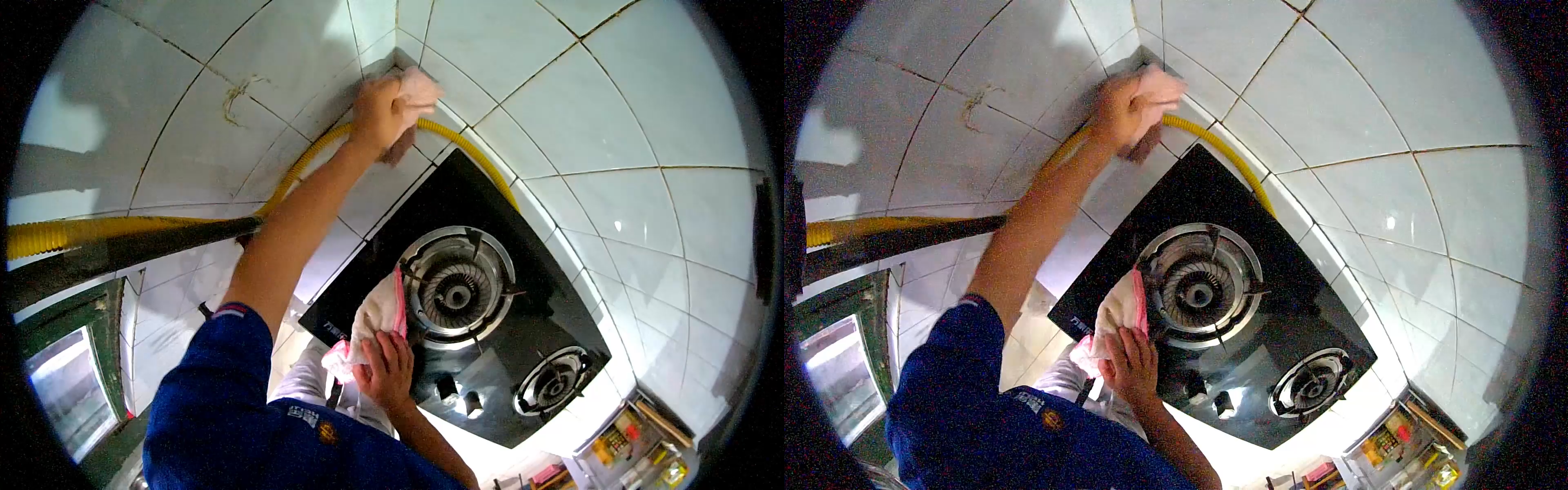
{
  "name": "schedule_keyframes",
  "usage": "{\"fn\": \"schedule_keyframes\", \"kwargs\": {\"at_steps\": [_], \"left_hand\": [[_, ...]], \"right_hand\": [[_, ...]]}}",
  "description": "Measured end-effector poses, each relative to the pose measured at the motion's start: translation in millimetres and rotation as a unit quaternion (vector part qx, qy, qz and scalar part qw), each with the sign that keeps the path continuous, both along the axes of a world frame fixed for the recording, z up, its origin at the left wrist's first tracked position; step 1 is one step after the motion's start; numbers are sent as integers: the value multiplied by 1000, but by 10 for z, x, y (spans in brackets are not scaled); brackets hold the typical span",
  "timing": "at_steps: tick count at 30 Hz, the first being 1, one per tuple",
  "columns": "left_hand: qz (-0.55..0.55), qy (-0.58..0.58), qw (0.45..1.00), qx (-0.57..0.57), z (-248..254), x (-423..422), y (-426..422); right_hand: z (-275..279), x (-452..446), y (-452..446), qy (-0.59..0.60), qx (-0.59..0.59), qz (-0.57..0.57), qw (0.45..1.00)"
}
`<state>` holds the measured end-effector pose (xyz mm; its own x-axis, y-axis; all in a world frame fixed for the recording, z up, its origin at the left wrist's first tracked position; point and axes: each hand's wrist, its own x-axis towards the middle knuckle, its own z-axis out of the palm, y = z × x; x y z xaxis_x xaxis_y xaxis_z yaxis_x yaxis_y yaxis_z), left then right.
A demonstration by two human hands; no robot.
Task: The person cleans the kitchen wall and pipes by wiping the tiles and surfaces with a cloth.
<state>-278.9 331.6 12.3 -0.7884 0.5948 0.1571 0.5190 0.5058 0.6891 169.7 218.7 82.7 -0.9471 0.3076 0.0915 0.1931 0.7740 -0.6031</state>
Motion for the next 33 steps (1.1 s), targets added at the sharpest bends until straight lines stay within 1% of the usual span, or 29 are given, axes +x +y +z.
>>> {"fn": "schedule_keyframes", "kwargs": {"at_steps": [1, 2, 4, 5, 6, 7, 8, 10, 11, 12, 13, 14, 15, 16, 18, 19, 21, 22, 23, 25, 26, 27, 29, 30, 31, 33], "left_hand": [[-1, 2, 1000, 0, 41, 152, -52], [-64, 1, 997, 54, 82, 398, -128], [-120, -5, 987, 109, -68, 640, -138], [-187, 18, 978, 89, -369, 749, -96], [-254, 42, 964, 69, -386, 830, -45], [-254, 41, 964, 70, -404, 882, -17], [-240, 60, 968, -31, -151, 953, -26], [-218, 73, 964, -133, -131, 1032, -123], [-207, 139, 961, -122, -338, 1040, -155], [-194, 205, 953, -109, -339, 1035, -179], [-194, 204, 953, -110, -345, 1054, -255], [-146, 129, 967, -166, -348, 1078, -387], [-97, 52, 969, -221, -289, 1122, -528], [-101, 53, 968, -222, -181, 1191, -672], [8, 119, 967, -224, 64, 1274, -880], [4, 123, 967, -224, 76, 1241, -855], [-58, 134, 972, -186, 46, 1168, -767], [-91, 119, 977, -154, -7, 1110, -633], [-89, 117, 977, -152, -62, 1063, -515], [-191, 203, 950, -144, -176, 1053, -396], [-156, 231, 941, -190, -229, 1073, -421], [-154, 223, 943, -192, -222, 1141, -508], [-16, 171, 955, -241, -129, 1144, -744], [-41, 201, 951, -231, -190, 1123, -959], [-45, 206, 951, -228, -218, 1141, -1144], [-20, 189, 948, -257, -174, 1207, -1403]], "right_hand": [[-12, -31, -4, 10, 3, 0, 1000], [-3, -51, -1, 11, 2, 0, 1000], [33, -37, 16, -5, -2, 9, 1000], [35, -22, 12, -8, 0, 10, 1000], [24, -23, 12, -5, 11, 10, 1000], [12, -27, 1, -2, 20, 9, 1000], [8, -35, -12, -5, 19, 11, 1000], [38, -28, -4, 9, 21, 10, 1000], [44, -37, -1, 10, 21, 12, 1000], [48, -44, 7, 11, 20, 12, 1000], [61, -27, 7, 9, 17, 11, 1000], [38, -11, -3, 10, 16, 10, 1000], [-4, 20, -24, 15, 15, 4, 1000], [-28, 45, -37, 21, 14, -3, 1000], [-47, 58, -25, 8, 17, 1, 1000], [-54, 57, -23, -7, 21, 13, 1000], [-40, 77, -17, 2, 14, 14, 1000], [-60, 47, -8, 14, 12, 12, 1000], [-76, 34, -13, 12, 14, 14, 1000], [-62, 68, -36, -2, 11, 12, 1000], [-47, 84, -46, -10, 10, 14, 1000], [-14, 60, -40, -3, 7, 9, 1000], [6, 18, -41, 11, 4, 3, 1000], [11, 15, -36, 15, 16, 6, 1000], [8, -3, -35, 22, 30, 5, 999], [-19, -19, -3, 23, 23, 4, 999]]}}
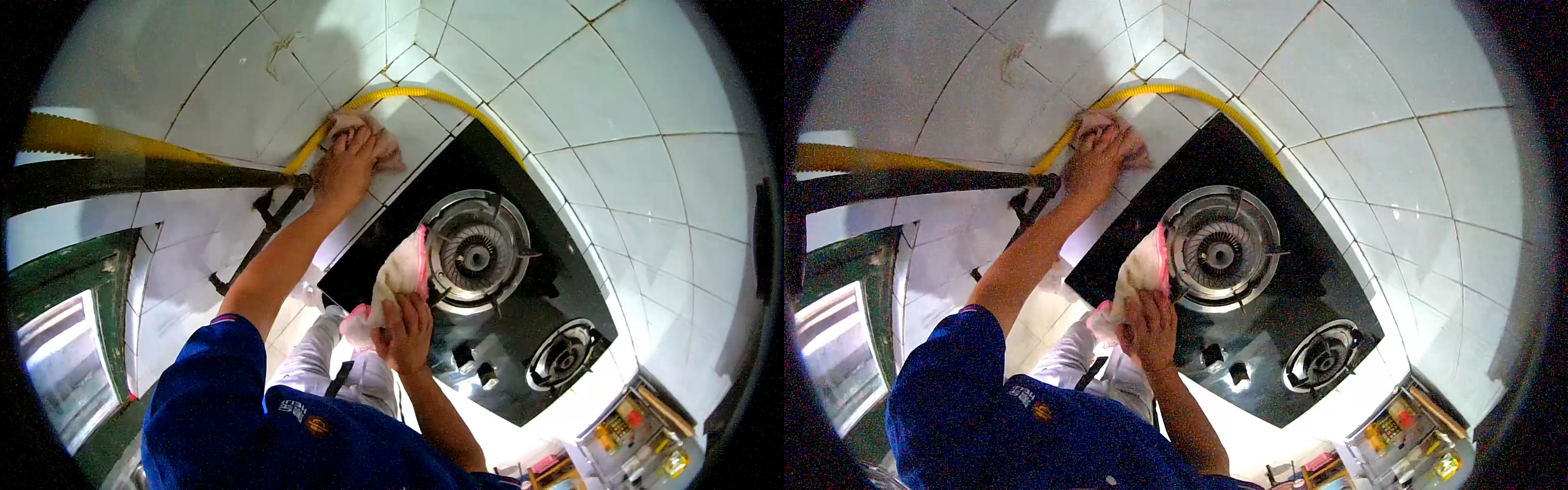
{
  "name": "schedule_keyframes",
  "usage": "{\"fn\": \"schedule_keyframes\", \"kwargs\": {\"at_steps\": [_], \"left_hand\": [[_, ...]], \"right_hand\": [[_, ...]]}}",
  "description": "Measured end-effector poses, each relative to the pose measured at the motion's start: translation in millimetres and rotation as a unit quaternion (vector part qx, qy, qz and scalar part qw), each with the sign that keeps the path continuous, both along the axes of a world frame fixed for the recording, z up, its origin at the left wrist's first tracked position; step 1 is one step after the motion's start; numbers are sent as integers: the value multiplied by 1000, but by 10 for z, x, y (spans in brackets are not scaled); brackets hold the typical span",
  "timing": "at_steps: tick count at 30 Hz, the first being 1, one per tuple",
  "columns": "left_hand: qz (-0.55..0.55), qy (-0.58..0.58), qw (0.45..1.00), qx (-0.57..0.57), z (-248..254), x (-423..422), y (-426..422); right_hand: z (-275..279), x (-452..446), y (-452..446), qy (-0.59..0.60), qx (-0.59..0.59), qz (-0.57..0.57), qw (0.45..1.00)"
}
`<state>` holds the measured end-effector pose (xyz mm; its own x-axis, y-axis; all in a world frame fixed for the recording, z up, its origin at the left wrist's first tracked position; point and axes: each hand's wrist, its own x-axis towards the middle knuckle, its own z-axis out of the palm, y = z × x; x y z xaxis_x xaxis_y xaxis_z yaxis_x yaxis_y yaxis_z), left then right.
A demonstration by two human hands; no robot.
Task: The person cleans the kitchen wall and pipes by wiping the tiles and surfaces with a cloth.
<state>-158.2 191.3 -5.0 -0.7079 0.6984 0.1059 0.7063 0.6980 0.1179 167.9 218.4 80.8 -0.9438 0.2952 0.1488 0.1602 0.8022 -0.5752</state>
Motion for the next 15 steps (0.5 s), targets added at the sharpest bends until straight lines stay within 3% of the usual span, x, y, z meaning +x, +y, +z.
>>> {"fn": "schedule_keyframes", "kwargs": {"at_steps": [1, 3, 6, 8, 10, 12, 14, 15], "left_hand": [[-3, 4, 1000, -1, 27, -34, 21], [36, -137, 982, 129, 57, -127, 188], [-196, -119, 927, 296, -84, -332, 689], [-182, -135, 946, 231, -86, -217, 872], [-243, -49, 962, 118, -181, -130, 876], [-206, -94, 964, 136, -304, -100, 702], [-313, -29, 944, 100, -277, -79, 459], [-310, -31, 945, 97, -390, -50, 370]], "right_hand": [[-11, -5, 3, -4, -7, 10, 1000], [-5, 0, -11, 0, 1, 6, 1000], [-17, 17, -21, -2, 8, 4, 1000], [-35, 10, -33, -6, 2, 6, 1000], [-39, 0, -46, 7, 22, -3, 1000], [-34, -6, -32, 7, 14, 2, 1000], [-100, 28, -37, 4, 11, 1, 1000], [-110, 28, -35, 14, 15, 2, 1000]]}}
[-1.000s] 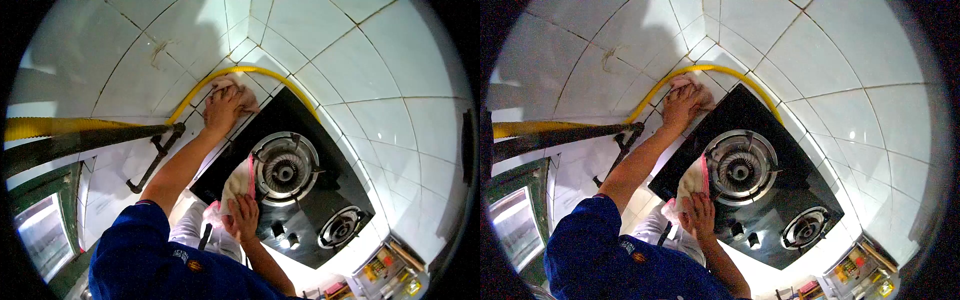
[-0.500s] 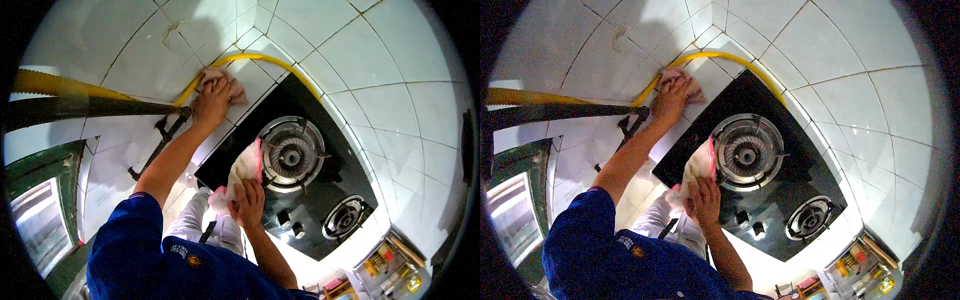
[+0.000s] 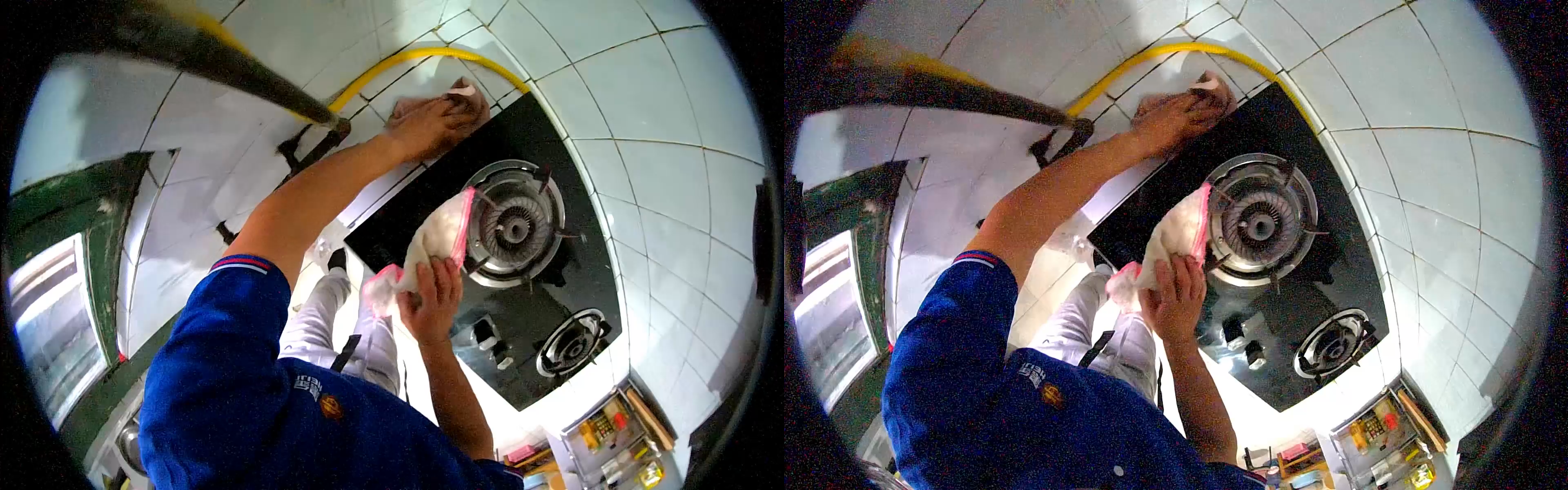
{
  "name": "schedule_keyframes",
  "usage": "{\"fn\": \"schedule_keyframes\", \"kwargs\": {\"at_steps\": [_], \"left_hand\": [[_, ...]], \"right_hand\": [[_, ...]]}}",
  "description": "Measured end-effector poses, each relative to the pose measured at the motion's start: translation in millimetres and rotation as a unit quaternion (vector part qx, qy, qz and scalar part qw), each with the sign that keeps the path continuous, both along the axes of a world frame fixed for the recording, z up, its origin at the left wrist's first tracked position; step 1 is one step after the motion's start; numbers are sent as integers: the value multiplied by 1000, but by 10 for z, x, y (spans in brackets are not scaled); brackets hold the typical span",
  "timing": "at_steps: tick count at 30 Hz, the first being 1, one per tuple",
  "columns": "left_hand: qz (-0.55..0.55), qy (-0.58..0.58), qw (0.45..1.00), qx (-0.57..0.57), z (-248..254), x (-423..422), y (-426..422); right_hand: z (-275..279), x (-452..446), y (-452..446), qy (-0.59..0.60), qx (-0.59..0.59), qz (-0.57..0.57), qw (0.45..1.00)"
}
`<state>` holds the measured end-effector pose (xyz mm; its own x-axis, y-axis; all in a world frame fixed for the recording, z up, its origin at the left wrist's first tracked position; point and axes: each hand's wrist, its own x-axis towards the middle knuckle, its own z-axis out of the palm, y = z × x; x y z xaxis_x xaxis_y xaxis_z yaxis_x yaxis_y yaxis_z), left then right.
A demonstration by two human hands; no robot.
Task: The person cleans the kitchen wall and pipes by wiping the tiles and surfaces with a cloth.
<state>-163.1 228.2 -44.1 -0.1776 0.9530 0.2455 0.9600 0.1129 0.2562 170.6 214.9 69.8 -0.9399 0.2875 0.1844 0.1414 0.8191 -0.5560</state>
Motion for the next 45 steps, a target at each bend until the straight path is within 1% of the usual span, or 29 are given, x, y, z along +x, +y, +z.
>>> {"fn": "schedule_keyframes", "kwargs": {"at_steps": [3, 5, 6, 8, 11, 15, 17, 18, 19, 21, 22, 23, 24, 25, 27, 28, 29, 30, 31, 32, 33, 35, 36, 37, 38, 40, 43, 44, 45], "left_hand": [[44, -47, 998, -5, -186, 178, -274], [100, -200, 975, -9, 208, 345, -482], [103, -200, 974, -9, 188, 359, -577], [8, -37, 998, 43, 64, 411, -795], [15, -74, 997, 23, 171, 572, -1137], [32, -71, 997, 13, 282, 803, -1654], [61, -77, 995, -1, 301, 1003, -2012], [89, -72, 992, -46, 408, 1124, -2178], [89, -70, 993, -45, 500, 1180, -2372], [105, -169, 974, -112, 648, 1236, -2723], [102, -166, 974, -111, 641, 1241, -2817], [143, -198, 966, -79, 605, 1270, -2912], [185, -230, 954, -48, 664, 1293, -2959], [186, -230, 954, -46, 696, 1297, -2948], [197, -218, 955, 45, 805, 1296, -2777], [199, -210, 955, 61, 896, 1279, -2684], [203, -210, 954, 65, 806, 1271, -2698], [234, -222, 946, 29, 634, 1275, -2714], [264, -234, 936, -7, 535, 1298, -2735], [297, -268, 916, 31, 456, 1353, -2818], [296, -267, 916, 34, 335, 1355, -2925], [329, -340, 881, 9, 136, 1397, -3177], [363, -333, 870, 13, 254, 1458, -3204], [359, -331, 873, 20, 293, 1445, -3104], [364, -428, 818, 127, 332, 1521, -2980], [300, -253, 908, 148, 651, 1539, -2867], [261, -257, 918, 151, 679, 1450, -2591], [278, -284, 900, 179, 714, 1416, -2493], [279, -285, 899, 180, 737, 1362, -2385]], "right_hand": [[32, -31, 2, 11, 18, 0, 1000], [32, -37, 2, 8, 21, 3, 1000], [41, -38, 2, 0, 21, 0, 1000], [62, -49, -6, -8, 20, -4, 1000], [95, -86, -16, -3, 27, -9, 1000], [80, -91, -29, 9, 43, -12, 999], [95, -89, -44, 3, 50, -13, 999], [95, -90, -36, 6, 50, -7, 999], [91, -94, -30, 10, 51, -2, 999], [112, -91, -46, 27, 55, 0, 998], [121, -92, -59, 26, 58, -3, 998], [125, -90, -72, 24, 61, -3, 998], [130, -101, -78, 32, 59, -3, 998], [121, -95, -84, 25, 64, -8, 998], [74, -93, -79, 35, 74, -8, 997], [86, -98, -90, 30, 75, -10, 997], [88, -104, -107, 31, 79, -5, 996], [92, -105, -116, 23, 79, -12, 997], [102, -103, -124, 16, 78, -18, 997], [111, -107, -132, 12, 76, -17, 997], [107, -118, -125, 15, 79, -17, 997], [68, -95, -132, 27, 85, -14, 996], [49, -89, -143, 30, 85, -13, 996], [38, -110, -117, 32, 91, -12, 995], [60, -74, -110, 27, 97, -8, 995], [58, -89, -129, 27, 98, -7, 995], [80, -100, -160, 24, 100, -11, 995], [83, -102, -162, 20, 99, -13, 995], [79, -99, -156, 20, 100, -12, 995]]}}
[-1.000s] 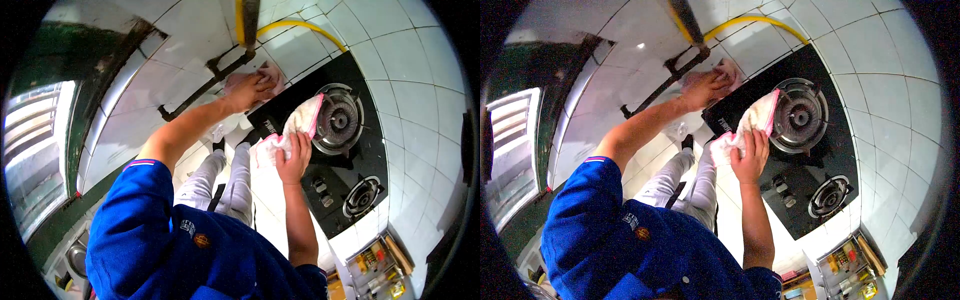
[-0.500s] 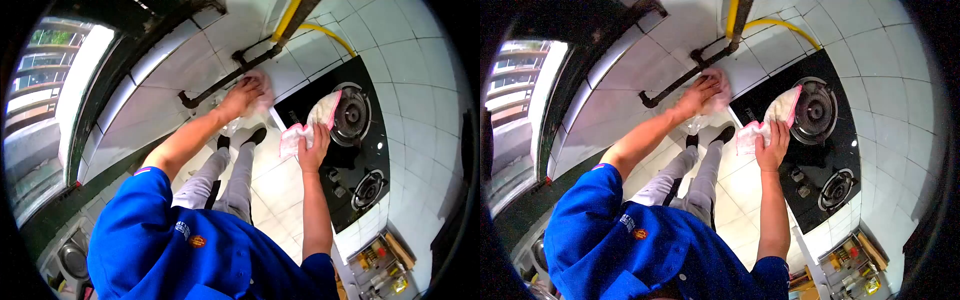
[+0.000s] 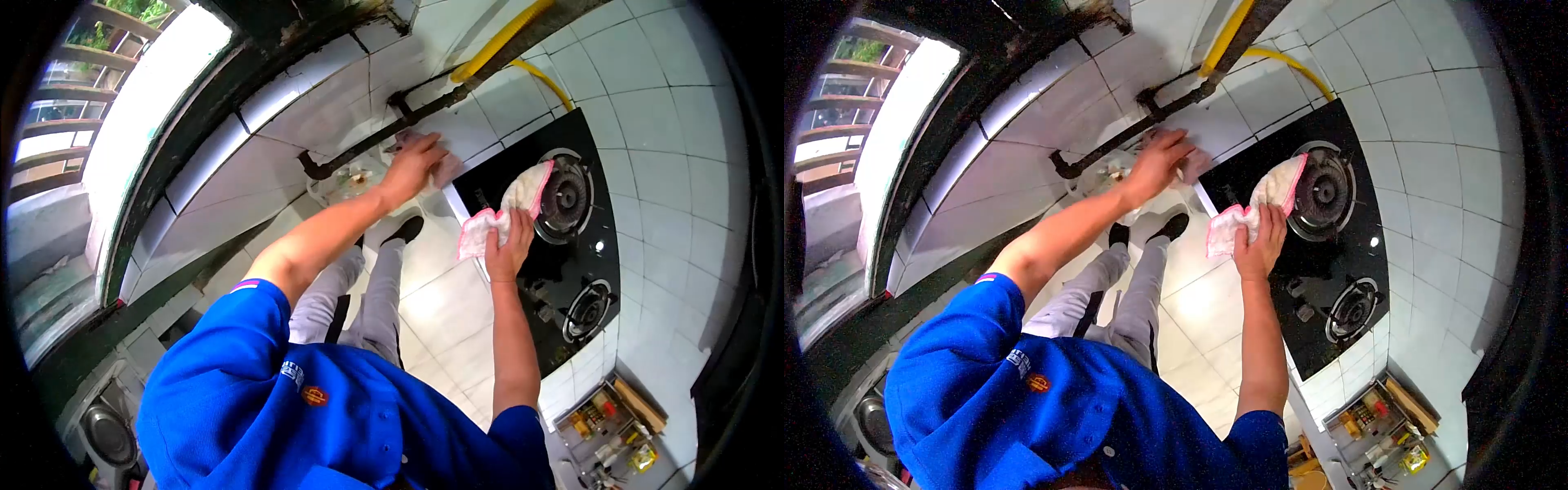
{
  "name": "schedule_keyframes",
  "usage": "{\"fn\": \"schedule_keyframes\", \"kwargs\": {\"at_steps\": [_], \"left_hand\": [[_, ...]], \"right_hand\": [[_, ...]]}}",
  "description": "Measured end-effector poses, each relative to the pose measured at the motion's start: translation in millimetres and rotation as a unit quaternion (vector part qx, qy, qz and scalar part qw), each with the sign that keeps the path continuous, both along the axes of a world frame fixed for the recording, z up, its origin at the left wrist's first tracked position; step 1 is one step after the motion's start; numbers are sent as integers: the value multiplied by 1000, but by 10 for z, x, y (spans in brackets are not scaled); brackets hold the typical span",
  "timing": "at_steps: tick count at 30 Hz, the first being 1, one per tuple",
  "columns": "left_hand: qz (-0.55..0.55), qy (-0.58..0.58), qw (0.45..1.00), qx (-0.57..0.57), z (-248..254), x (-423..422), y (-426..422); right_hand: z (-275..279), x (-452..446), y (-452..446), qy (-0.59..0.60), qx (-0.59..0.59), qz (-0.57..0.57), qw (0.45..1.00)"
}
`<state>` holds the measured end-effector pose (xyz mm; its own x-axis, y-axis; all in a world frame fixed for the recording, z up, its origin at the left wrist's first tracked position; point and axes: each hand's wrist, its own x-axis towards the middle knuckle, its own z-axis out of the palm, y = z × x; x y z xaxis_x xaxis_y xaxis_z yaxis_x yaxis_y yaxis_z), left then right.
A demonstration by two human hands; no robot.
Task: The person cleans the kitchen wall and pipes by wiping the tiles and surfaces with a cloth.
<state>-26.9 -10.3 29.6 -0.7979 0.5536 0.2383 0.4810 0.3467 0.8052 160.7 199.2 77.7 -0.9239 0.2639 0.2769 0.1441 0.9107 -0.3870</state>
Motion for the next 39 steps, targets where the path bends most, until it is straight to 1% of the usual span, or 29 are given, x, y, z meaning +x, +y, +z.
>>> {"fn": "schedule_keyframes", "kwargs": {"at_steps": [3, 4, 6, 8, 10, 11, 13, 14, 16, 17, 18, 20, 21, 23, 24, 26, 27, 29, 31, 32, 33, 34, 35, 37, 38, 39], "left_hand": [[-10, 42, 999, -11, -76, -204, 247], [-11, 40, 999, -12, -127, -220, 230], [20, 43, 993, -112, -230, -202, 148], [6, 58, 993, -102, -262, -138, -43], [55, -68, 992, -90, -129, -1, -260], [53, -64, 992, -91, -117, 26, -322], [80, -145, 982, -87, -123, 57, -373], [79, -144, 982, -88, -156, 35, -299], [98, -18, 995, 3, 34, -20, 5], [78, -10, 997, 13, 182, -112, 156], [72, -30, 997, 18, 303, -168, 341], [27, 17, 999, 6, 58, -317, 600], [31, 16, 999, 6, -52, -354, 647], [-40, 11, 991, -124, -264, -391, 712], [-39, 7, 991, -126, -277, -372, 705], [-65, 10, 971, -230, -261, -293, 601], [-61, 11, 971, -233, -232, -268, 500], [-71, -18, 981, -179, -180, -131, 231], [-12, 59, 975, -215, -112, -13, -53], [-12, 63, 974, -217, -156, 39, -201], [52, -78, 978, -186, -252, 85, -356], [116, -218, 957, -151, -220, 116, -440], [118, -217, 956, -155, -198, 198, -485], [160, -188, 958, -146, -44, 226, -466], [159, -189, 958, -146, -58, 213, -388], [159, -120, 976, -86, -83, 223, -257]], "right_hand": [[-25, 7, 8, 1, 11, -1, 1000], [-19, 2, 11, 3, 17, 1, 1000], [-19, 9, 15, 4, 23, 6, 1000], [-32, 11, 20, 4, 11, -2, 1000], [-18, 23, 12, 5, 3, -6, 1000], [-8, 15, 16, 4, -2, -5, 1000], [12, 13, 13, 6, -4, -4, 1000], [8, 6, 17, 3, -4, -2, 1000], [-9, 9, 31, 4, -2, -1, 1000], [-18, 6, 41, 6, 2, 3, 1000], [-18, 0, 50, 4, 3, 5, 1000], [-6, 3, 40, -1, -3, -1, 1000], [-14, 11, 38, -2, -3, 3, 1000], [-33, 22, 46, -11, 2, -5, 1000], [-40, 14, 63, -15, 0, -4, 1000], [-19, 20, 52, -16, -7, 0, 1000], [-17, -2, 54, -14, -10, 4, 1000], [-9, 12, 58, -11, -14, 3, 1000], [19, 15, 56, -13, -17, 2, 1000], [30, 6, 51, -15, -21, 2, 1000], [37, 6, 44, -21, -22, -4, 1000], [35, 2, 36, -18, -27, -6, 999], [37, 9, 41, -18, -29, -2, 999], [29, -24, 62, -15, -29, -1, 999], [23, -14, 65, -14, -30, -1, 999], [17, 3, 63, -16, -32, 1, 999]]}}
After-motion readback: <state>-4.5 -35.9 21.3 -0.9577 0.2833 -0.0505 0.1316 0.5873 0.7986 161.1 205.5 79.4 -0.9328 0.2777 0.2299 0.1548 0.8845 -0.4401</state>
